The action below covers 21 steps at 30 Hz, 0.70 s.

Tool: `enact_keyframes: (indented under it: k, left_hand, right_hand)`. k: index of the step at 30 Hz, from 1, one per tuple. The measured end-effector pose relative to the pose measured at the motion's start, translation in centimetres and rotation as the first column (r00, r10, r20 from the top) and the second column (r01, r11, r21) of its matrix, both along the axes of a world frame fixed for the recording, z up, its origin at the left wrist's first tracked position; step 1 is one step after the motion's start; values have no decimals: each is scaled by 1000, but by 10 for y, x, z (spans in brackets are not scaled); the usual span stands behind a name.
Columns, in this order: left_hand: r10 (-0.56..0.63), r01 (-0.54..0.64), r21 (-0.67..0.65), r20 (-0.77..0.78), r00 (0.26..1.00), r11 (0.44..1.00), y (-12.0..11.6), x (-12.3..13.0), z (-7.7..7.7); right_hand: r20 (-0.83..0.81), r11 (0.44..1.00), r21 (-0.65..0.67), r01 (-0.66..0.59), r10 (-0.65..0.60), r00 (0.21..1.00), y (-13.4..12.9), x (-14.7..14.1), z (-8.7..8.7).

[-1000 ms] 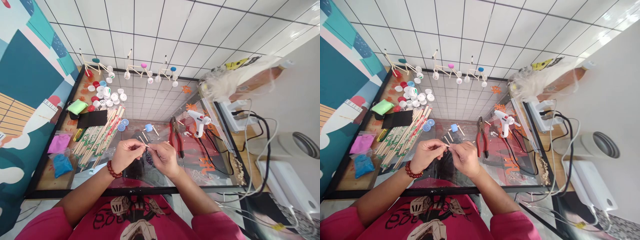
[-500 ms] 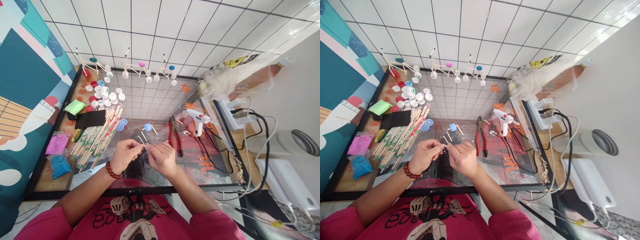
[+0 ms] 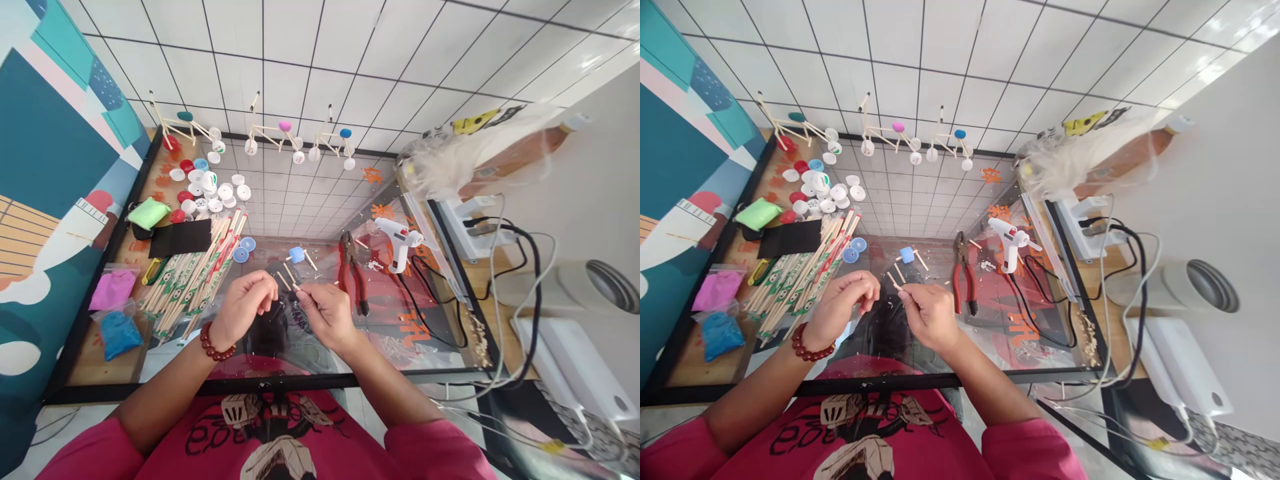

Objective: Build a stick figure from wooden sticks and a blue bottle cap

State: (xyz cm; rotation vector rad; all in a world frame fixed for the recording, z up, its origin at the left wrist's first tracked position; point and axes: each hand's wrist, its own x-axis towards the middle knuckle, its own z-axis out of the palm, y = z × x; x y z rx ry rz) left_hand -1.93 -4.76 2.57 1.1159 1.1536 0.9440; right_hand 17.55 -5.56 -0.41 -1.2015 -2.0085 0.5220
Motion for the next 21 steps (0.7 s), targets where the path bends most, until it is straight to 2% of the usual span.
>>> enact_keyframes:
  k: [2, 4, 10, 17, 19, 21]
  left_hand:
    - [21, 23, 181, -239, 971, 983, -3, 2, -2]
    - [64, 55, 311, -361, 930, 949, -6, 4, -4]
    - [137, 140, 557, -426, 894, 818, -9, 8, -11]
    - [255, 198, 710, -477, 841, 676, -8, 9, -14]
    - [286, 205, 722, -495, 821, 661, -7, 9, -14]
    - [290, 159, 704, -473, 832, 693, -6, 8, -13]
  right_hand:
    - [0, 1000, 1, -5, 5, 1000, -1, -1, 0]
    - [7, 1000, 10, -14, 14, 1000, -1, -2, -1]
    - [72, 998, 34, -60, 57, 996, -1, -2, 2]
    - [124, 995, -12, -97, 97, 988, -1, -2, 3]
    - [96, 993, -45, -112, 116, 989, -1, -3, 3]
    - [46, 989, -86, -124, 128, 991, -2, -3, 3]
